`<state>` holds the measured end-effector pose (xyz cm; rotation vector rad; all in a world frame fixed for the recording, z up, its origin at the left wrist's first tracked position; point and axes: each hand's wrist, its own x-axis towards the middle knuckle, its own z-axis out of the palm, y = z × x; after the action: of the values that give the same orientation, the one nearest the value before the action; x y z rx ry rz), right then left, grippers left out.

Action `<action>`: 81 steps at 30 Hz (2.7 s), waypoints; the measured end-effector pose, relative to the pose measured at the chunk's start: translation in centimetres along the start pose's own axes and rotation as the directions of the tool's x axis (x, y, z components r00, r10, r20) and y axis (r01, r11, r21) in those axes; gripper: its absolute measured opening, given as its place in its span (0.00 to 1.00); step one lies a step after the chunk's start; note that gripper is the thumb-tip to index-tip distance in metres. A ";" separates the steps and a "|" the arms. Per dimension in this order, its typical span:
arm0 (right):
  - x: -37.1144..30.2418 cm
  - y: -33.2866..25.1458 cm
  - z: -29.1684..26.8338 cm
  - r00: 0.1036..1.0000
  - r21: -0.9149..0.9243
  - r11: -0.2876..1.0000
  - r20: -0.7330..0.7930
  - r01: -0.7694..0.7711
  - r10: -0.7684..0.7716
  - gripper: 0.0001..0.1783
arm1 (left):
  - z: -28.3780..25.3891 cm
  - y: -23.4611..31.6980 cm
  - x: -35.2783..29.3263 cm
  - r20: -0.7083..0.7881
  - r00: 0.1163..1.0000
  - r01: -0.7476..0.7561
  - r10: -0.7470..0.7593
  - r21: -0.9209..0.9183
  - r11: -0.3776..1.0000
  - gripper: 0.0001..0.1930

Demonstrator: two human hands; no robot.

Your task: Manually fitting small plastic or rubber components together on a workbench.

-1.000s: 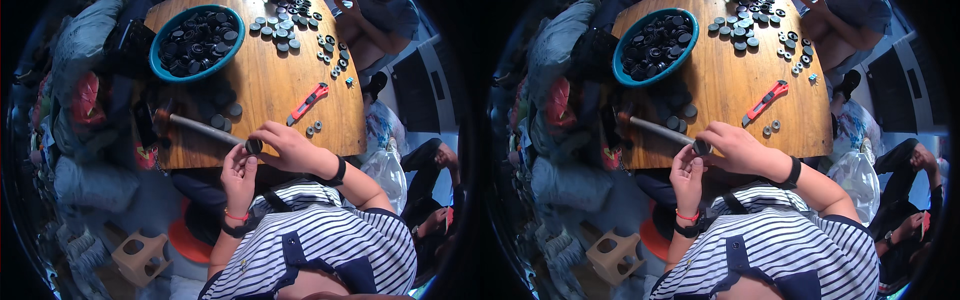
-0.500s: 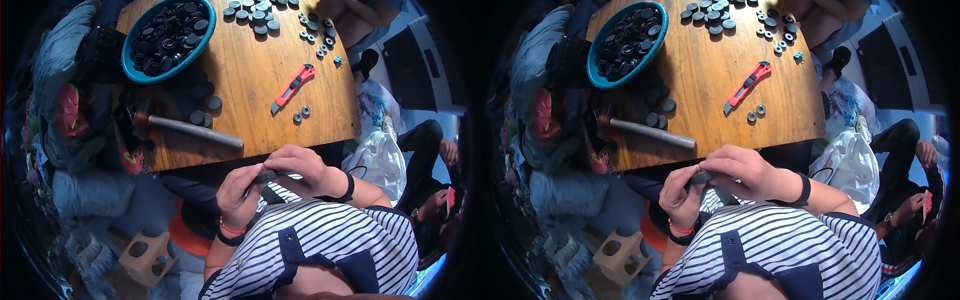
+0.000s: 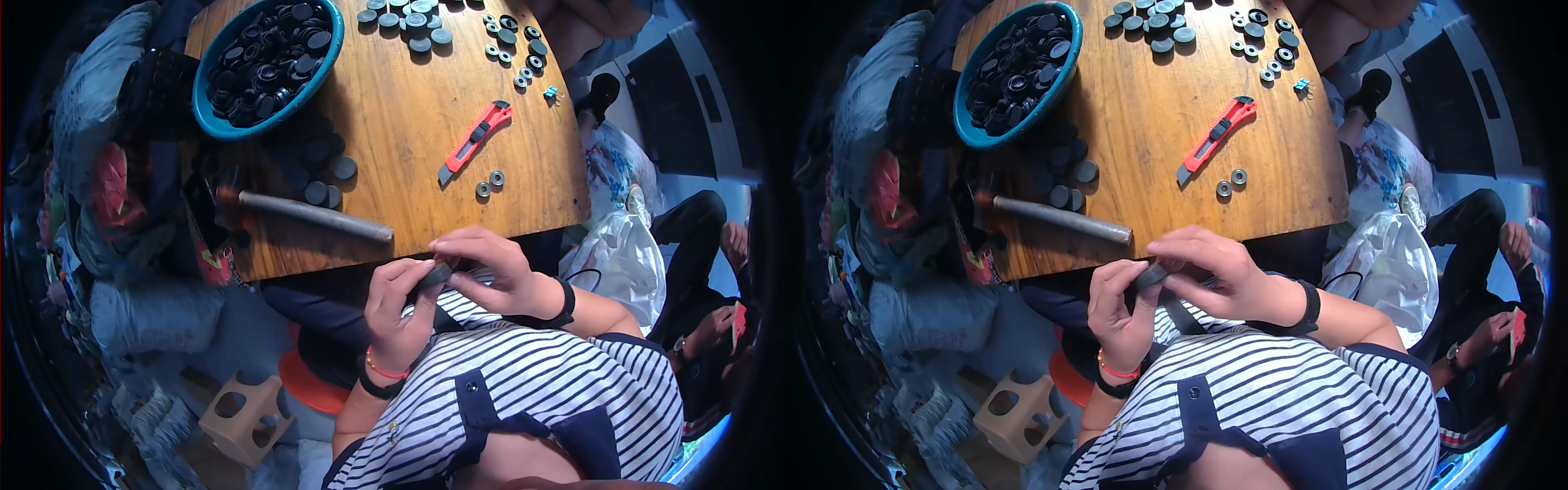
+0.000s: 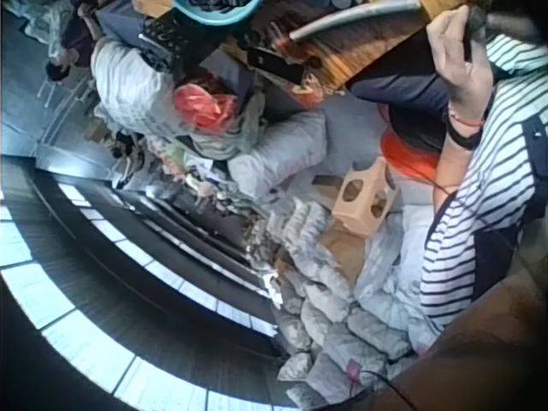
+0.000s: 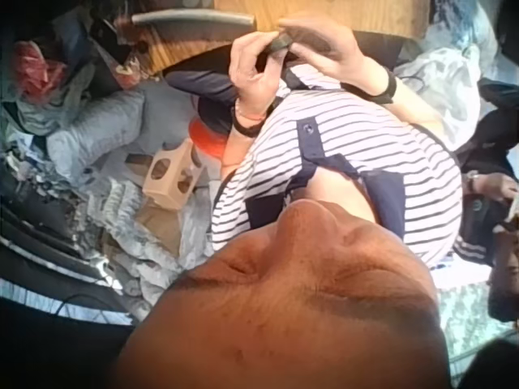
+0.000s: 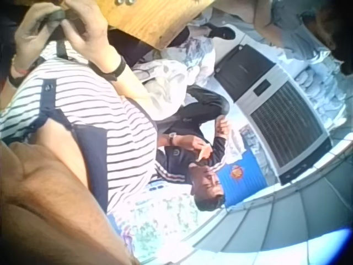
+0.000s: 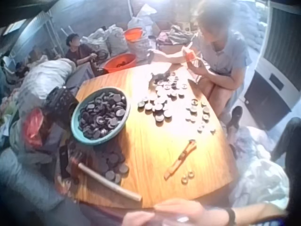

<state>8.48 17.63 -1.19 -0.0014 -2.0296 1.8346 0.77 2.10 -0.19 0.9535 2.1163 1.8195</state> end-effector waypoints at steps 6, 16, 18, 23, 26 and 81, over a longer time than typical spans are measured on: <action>0.1 0.5 -0.2 0.996 -0.020 0.998 -0.073 0.058 -0.059 0.14 | 0.3 0.4 0.0 -0.006 0.993 0.117 -0.118 -0.111 0.987 0.16; 0.8 -0.1 -0.2 0.981 -0.187 0.963 0.047 0.194 -0.189 0.16 | -1.7 -0.2 0.4 0.140 0.986 -0.108 0.089 0.136 0.985 0.17; 0.8 0.1 -0.2 0.978 -0.171 0.963 0.067 0.206 -0.198 0.16 | -1.7 -0.2 0.5 0.139 0.980 -0.169 0.141 0.216 0.962 0.17; 0.2 1.2 0.3 0.979 -0.261 0.946 -0.015 0.191 -0.202 0.19 | -0.1 -0.2 0.4 0.092 0.971 0.230 -0.220 -0.129 0.964 0.19; 0.7 1.5 0.6 0.937 -0.413 0.862 -0.059 0.292 -0.345 0.18 | 0.0 -0.5 0.6 0.130 0.898 0.420 -0.421 -0.536 0.732 0.19; 12.2 6.1 3.9 0.974 -0.733 0.680 0.168 0.021 0.152 0.18 | -4.1 -2.7 -0.3 0.165 0.821 0.362 -0.546 -0.890 0.277 0.15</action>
<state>-5.48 18.02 -3.67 -0.1069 -2.8242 0.9436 -2.05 -1.50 -1.88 -0.1357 0.8835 2.2324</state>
